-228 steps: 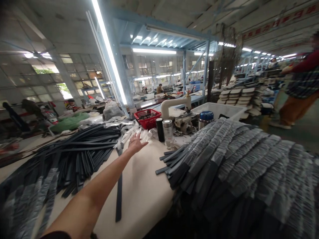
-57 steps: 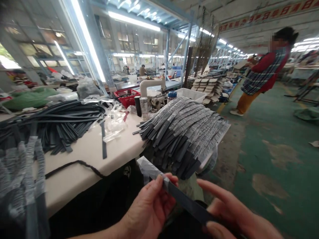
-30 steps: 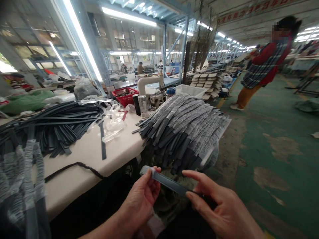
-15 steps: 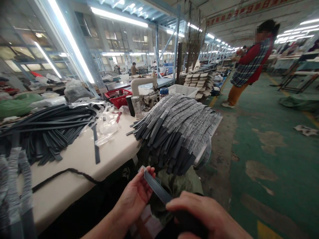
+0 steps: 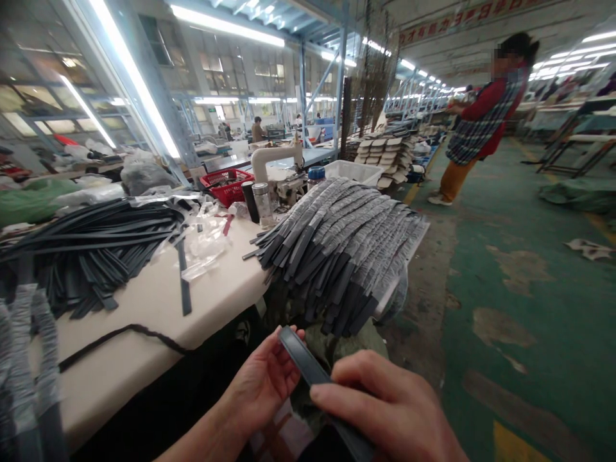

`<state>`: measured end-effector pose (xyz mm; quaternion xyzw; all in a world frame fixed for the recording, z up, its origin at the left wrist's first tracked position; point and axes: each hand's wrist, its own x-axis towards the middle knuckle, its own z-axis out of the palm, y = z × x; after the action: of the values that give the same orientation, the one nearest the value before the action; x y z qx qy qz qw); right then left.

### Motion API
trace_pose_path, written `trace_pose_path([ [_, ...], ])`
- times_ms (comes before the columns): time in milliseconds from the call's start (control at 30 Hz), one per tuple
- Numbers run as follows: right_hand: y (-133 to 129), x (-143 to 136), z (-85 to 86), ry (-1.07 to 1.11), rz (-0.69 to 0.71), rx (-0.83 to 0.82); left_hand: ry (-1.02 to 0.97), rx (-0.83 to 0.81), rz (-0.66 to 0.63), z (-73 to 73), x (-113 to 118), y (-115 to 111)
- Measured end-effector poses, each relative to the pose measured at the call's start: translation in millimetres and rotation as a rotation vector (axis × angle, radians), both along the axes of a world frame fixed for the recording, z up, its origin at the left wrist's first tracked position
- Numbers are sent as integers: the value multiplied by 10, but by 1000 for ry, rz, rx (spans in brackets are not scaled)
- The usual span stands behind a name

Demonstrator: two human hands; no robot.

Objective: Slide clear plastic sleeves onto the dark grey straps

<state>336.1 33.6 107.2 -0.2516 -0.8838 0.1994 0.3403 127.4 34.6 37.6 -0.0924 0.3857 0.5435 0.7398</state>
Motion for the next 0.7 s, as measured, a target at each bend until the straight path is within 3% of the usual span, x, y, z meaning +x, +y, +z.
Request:
trace_pose_path([
  [133,88,-150,10,-23,88,-83,-4,14,-11,-6,-42,14],
  [267,63,-88,127,-85,175,-126,29,13,-36,9,-80,10],
  [367,60,-77,133,-74,131,-71,54,35,-78,19,-51,-16],
  [467,116,-168,-30,-35,75,-24,43,43,-125,6,-4,-52],
  [700,353,-472,-627,79,54,30,-85,155,-183,-95,26,-86],
])
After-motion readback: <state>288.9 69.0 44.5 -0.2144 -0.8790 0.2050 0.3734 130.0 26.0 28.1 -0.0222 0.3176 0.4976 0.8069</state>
